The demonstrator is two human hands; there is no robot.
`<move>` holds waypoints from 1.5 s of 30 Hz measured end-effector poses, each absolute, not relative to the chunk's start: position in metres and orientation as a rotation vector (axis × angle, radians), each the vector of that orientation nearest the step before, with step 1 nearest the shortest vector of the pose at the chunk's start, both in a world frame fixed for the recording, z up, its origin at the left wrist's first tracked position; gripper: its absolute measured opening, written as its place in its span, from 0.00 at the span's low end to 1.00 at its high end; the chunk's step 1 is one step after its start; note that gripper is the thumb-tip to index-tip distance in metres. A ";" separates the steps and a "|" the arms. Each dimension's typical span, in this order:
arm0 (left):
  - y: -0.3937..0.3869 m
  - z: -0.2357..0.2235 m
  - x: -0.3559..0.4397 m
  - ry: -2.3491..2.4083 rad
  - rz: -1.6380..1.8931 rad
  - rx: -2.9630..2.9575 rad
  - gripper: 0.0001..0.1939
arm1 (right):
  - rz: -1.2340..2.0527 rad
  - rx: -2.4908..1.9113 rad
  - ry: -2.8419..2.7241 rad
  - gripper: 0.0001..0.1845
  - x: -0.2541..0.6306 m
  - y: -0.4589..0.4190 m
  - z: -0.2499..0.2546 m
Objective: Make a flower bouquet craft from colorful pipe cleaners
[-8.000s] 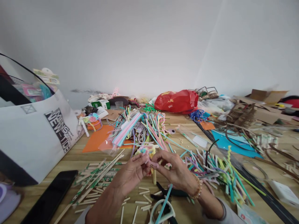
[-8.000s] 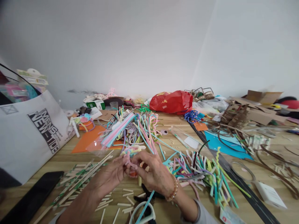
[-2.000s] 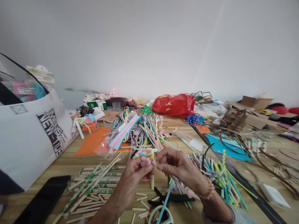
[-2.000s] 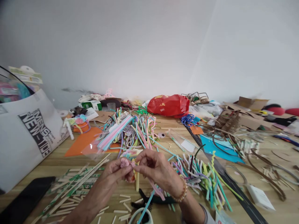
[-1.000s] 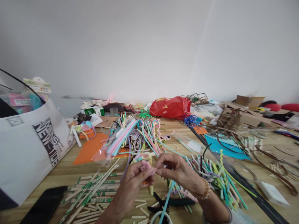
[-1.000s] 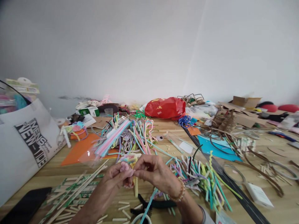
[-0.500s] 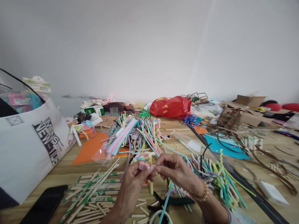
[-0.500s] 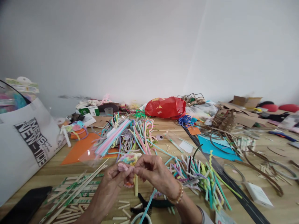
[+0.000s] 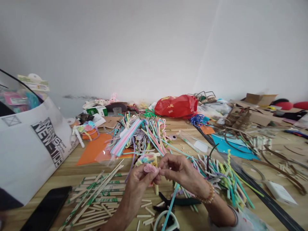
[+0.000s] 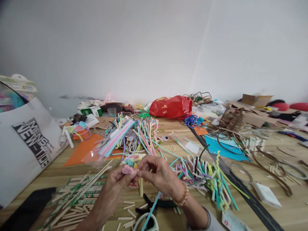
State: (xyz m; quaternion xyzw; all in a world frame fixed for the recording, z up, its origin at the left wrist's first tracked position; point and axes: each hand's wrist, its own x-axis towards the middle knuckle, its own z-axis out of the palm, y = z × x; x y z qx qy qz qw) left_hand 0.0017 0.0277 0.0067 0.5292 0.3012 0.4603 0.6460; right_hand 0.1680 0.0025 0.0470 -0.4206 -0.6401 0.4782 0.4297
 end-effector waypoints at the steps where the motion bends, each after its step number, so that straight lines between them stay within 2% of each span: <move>1: 0.028 0.007 0.002 0.695 1.046 1.212 0.11 | 1.169 -1.064 -1.611 0.16 0.168 0.003 0.047; 10: 0.027 0.010 0.000 0.734 1.020 1.219 0.13 | 0.850 -1.217 -1.819 0.07 0.169 0.000 0.044; 15: 0.028 0.011 0.002 0.744 1.022 1.204 0.13 | 0.688 -1.222 -1.875 0.05 0.168 -0.001 0.041; 19: 0.029 0.010 0.002 0.804 1.069 1.227 0.12 | 0.825 -1.240 -1.795 0.05 0.167 0.002 0.037; 24: 0.027 0.009 0.002 0.803 1.133 1.196 0.12 | 1.225 -1.111 -1.551 0.16 0.168 0.008 0.036; 27: 0.028 0.005 0.003 0.746 1.094 1.133 0.12 | 1.352 -1.023 -1.490 0.19 0.168 0.010 0.037; 40: 0.030 0.000 0.001 0.817 1.053 1.141 0.12 | 1.116 -1.144 -1.603 0.16 0.167 0.010 0.028; 45: 0.028 -0.001 0.004 0.792 1.109 1.079 0.13 | 1.281 -1.033 -1.436 0.19 0.164 0.011 0.026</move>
